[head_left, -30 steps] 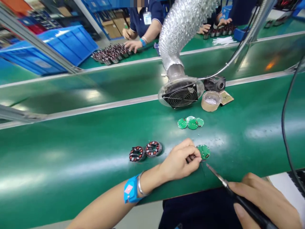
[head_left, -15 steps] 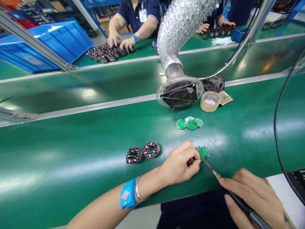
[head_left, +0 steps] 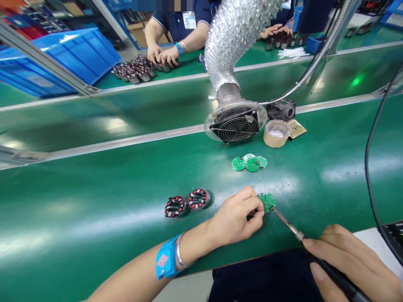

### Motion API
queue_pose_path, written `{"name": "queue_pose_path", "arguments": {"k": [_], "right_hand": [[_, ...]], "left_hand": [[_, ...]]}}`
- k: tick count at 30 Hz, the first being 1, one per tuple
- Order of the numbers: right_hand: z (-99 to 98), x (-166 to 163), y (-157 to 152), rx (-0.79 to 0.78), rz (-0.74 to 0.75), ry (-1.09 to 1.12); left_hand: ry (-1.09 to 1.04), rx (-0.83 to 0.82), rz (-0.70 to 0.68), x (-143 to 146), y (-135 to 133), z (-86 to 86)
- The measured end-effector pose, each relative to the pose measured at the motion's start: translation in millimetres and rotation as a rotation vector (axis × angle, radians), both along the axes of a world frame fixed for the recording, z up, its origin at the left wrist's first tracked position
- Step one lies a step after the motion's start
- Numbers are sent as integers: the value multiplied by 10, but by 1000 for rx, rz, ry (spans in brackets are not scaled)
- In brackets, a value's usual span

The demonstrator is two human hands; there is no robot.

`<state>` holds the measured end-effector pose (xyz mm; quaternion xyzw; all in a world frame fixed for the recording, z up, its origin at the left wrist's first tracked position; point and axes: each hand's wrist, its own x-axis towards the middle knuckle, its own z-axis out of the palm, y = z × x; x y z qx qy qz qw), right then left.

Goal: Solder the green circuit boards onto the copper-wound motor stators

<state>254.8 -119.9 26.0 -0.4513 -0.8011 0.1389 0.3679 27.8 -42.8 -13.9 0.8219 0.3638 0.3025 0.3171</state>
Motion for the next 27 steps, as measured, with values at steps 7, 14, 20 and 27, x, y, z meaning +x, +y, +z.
{"name": "queue_pose_path", "arguments": {"k": [7,14,20,27], "right_hand": [[37,162,107,36,27,65],[-162,184,741,280,-115,122],[-422,203,1613,406,-156,76],[-640,468,1850,336,-271,101]], "left_hand": [[40,-5,-1,-4,-2,1],[29,0,8,10,2,-64],[27,29,48,27,-29,-93],[4,79,65,27,-18,-157]]}}
